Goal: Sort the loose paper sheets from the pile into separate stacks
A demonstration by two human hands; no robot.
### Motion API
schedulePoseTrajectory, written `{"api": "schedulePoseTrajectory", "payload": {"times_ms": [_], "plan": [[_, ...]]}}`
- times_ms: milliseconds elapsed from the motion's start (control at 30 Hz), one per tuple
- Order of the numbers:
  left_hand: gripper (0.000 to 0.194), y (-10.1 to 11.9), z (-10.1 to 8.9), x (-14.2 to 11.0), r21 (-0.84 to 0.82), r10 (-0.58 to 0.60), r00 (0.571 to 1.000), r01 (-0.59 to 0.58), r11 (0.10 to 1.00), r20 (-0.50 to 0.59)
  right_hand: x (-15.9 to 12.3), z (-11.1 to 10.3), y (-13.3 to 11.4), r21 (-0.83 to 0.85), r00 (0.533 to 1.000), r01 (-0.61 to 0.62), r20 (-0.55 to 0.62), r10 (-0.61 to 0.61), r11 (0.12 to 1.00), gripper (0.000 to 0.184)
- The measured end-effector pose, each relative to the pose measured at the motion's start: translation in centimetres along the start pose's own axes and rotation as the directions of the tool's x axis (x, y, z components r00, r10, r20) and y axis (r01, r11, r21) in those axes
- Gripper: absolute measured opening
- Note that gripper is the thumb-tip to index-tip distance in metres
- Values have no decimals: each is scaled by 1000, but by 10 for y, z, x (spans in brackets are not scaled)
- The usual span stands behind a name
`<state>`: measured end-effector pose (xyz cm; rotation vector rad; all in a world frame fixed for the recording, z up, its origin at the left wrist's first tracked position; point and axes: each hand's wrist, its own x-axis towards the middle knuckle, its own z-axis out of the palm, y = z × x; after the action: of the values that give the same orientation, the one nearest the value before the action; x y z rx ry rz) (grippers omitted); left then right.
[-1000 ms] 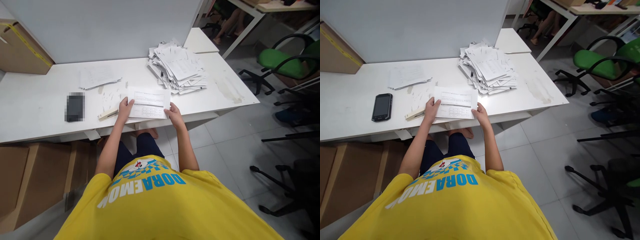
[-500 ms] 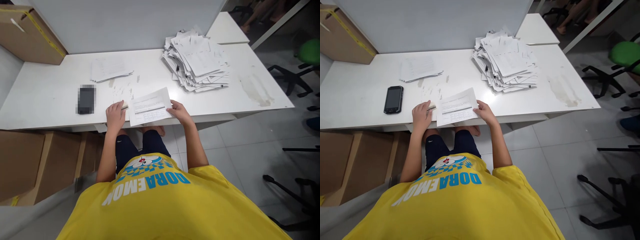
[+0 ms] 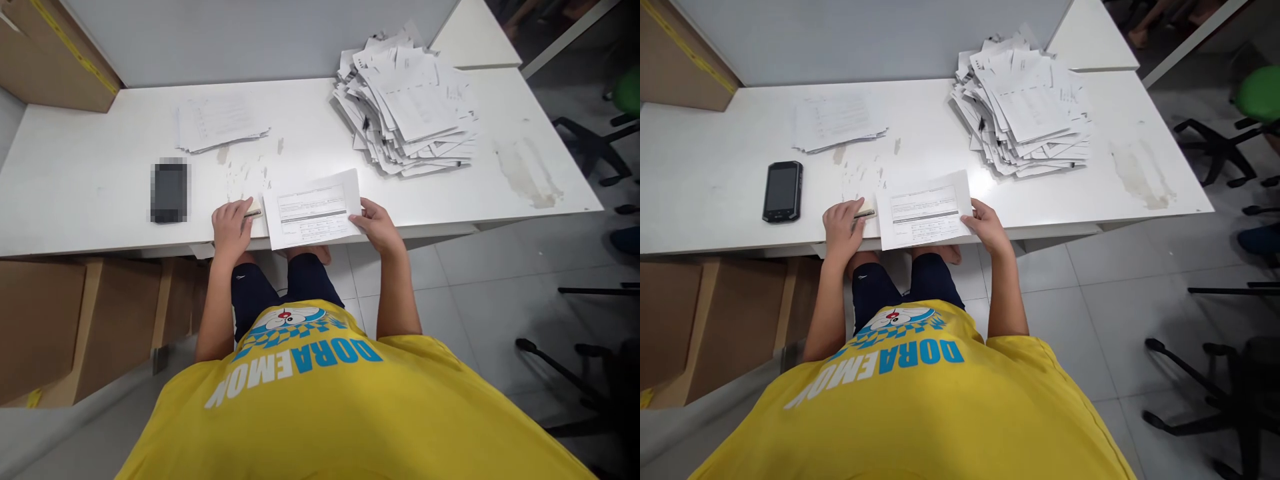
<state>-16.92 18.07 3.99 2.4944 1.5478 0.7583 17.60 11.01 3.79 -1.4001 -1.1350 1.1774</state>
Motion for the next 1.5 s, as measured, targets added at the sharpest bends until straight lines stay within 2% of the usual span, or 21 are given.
{"api": "schedulePoseTrajectory", "payload": {"times_ms": [233,800,1200,1367,1500], "plan": [[47,-5,2,1,-80,26,1000,-27,996,-18,4,7,-5,-44,1000,-21,21,22,999,53],[56,-1,7,4,-108,-7,1000,8,994,11,4,5,-16,-94,992,-22,119,33,995,53],[55,5,0,6,-156,0,997,13,988,80,5,1,-18,-88,991,-62,115,72,994,52],[58,5,-7,7,-120,14,990,3,993,140,5,1,-18,-67,990,-66,120,74,996,51],[58,7,-9,6,-102,9,990,6,995,144,4,0,-17,-81,990,-71,119,80,994,51]]}}
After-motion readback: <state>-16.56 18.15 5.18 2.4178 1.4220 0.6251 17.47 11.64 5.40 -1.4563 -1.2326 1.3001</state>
